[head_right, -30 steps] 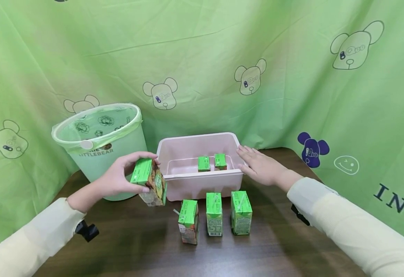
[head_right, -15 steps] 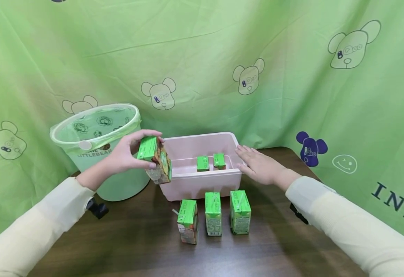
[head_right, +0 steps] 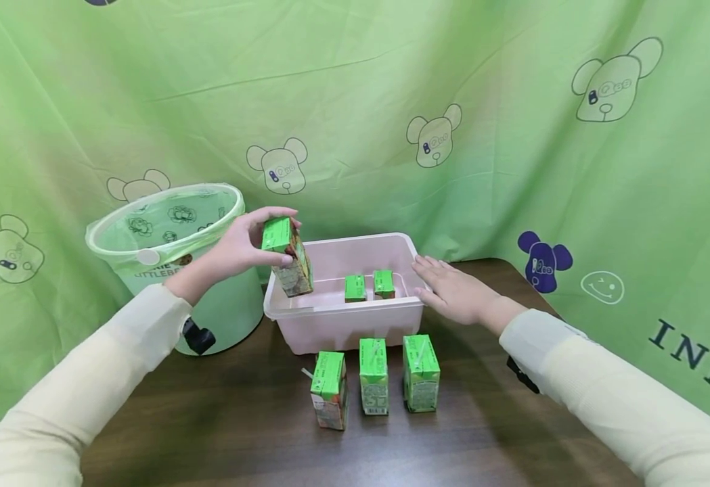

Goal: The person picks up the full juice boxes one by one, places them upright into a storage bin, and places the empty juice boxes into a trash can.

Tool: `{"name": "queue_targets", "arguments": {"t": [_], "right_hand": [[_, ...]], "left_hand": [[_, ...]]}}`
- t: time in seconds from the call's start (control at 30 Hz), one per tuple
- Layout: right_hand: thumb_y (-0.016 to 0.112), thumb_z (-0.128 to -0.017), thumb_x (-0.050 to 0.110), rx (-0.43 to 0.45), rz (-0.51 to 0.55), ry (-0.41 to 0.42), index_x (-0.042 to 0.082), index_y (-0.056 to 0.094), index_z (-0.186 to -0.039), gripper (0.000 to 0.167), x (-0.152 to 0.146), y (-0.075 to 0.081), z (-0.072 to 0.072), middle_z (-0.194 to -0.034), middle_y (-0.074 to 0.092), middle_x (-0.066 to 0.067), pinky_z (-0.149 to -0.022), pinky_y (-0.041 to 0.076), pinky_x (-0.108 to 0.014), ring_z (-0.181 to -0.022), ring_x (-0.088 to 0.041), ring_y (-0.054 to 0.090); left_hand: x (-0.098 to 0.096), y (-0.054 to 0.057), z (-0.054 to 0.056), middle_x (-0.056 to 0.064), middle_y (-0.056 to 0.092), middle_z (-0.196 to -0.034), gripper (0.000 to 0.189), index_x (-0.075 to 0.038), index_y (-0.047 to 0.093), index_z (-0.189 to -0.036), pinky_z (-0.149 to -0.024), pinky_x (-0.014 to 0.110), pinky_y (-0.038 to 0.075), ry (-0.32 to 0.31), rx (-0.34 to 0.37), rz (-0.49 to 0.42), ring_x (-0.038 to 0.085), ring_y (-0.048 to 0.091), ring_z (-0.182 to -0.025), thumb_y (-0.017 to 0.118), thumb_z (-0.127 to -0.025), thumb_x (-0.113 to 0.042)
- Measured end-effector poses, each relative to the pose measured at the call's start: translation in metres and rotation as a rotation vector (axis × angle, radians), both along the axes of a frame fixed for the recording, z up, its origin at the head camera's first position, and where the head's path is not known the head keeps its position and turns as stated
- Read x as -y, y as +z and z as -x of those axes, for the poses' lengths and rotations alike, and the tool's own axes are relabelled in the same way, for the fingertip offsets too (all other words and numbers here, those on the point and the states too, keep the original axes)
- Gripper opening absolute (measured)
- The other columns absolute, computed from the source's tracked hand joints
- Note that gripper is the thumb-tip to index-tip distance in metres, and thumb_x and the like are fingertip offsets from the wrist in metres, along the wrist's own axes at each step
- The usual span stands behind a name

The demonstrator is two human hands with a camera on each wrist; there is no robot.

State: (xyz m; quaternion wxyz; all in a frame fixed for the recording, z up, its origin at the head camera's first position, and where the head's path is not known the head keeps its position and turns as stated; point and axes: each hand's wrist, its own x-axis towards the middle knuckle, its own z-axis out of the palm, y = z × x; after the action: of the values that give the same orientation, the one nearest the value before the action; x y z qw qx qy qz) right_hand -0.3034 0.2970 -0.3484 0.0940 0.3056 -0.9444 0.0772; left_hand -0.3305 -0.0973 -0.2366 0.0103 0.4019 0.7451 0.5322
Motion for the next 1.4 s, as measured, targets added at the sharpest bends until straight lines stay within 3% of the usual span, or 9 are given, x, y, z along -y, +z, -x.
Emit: {"name": "queue_targets", "arguments": {"t": [0.27, 0.57, 0.87, 1.27, 1.4], "right_hand": [[0.038, -0.106, 0.033, 0.004, 0.001, -0.005, -0.007, 0.028, -0.148, 0.059, 0.0, 0.0, -0.001, -0.155, 0.023, -0.024, -0.116, 0.015, -0.05, -0.143, -0.04, 0.018], [0.038, -0.106, 0.032, 0.005, 0.007, -0.011, -0.007, 0.029, -0.148, 0.058, 0.001, -0.001, -0.002, -0.155, 0.023, -0.023, -0.116, 0.015, -0.051, -0.143, -0.039, 0.018], [0.038, -0.105, 0.032, 0.004, 0.007, -0.014, -0.007, 0.029, -0.148, 0.059, 0.0, -0.001, -0.001, -0.155, 0.023, -0.023, -0.116, 0.015, -0.051, -0.143, -0.039, 0.018], [0.038, -0.105, 0.033, -0.001, 0.01, -0.016, -0.007, 0.029, -0.148, 0.059, 0.001, 0.0, -0.003, -0.155, 0.024, -0.024, -0.116, 0.016, -0.051, -0.143, -0.039, 0.019], [0.037, -0.106, 0.033, 0.001, 0.012, -0.018, -0.007, 0.029, -0.148, 0.059, 0.001, 0.0, -0.003, -0.155, 0.024, -0.024, -0.116, 0.016, -0.051, -0.143, -0.039, 0.019]], "left_hand": [[-0.014, -0.009, 0.017, 0.01, 0.062, -0.122, 0.065, -0.005, 0.054, -0.134, -0.078, 0.032, 0.055, 0.03, -0.003, 0.021, 0.023, 0.061, -0.092, 0.081, -0.075, 0.001], [-0.025, -0.023, 0.033, 0.008, 0.061, -0.123, 0.066, -0.007, 0.054, -0.136, -0.077, 0.032, 0.055, 0.072, -0.004, 0.11, 0.022, 0.06, -0.09, 0.082, -0.076, -0.005], [-0.028, -0.037, 0.044, 0.011, 0.063, -0.107, 0.066, -0.009, 0.052, -0.138, -0.074, 0.033, 0.055, 0.094, 0.043, 0.16, 0.022, 0.06, -0.085, 0.081, -0.079, -0.01], [-0.036, -0.055, 0.046, 0.011, 0.065, -0.098, 0.065, -0.007, 0.052, -0.138, -0.072, 0.03, 0.055, 0.084, 0.064, 0.225, 0.02, 0.062, -0.082, 0.081, -0.08, -0.012], [-0.037, -0.059, 0.047, 0.009, 0.065, -0.097, 0.064, -0.01, 0.054, -0.137, -0.072, 0.03, 0.054, 0.104, 0.057, 0.27, 0.019, 0.062, -0.083, 0.082, -0.079, -0.016]]}}
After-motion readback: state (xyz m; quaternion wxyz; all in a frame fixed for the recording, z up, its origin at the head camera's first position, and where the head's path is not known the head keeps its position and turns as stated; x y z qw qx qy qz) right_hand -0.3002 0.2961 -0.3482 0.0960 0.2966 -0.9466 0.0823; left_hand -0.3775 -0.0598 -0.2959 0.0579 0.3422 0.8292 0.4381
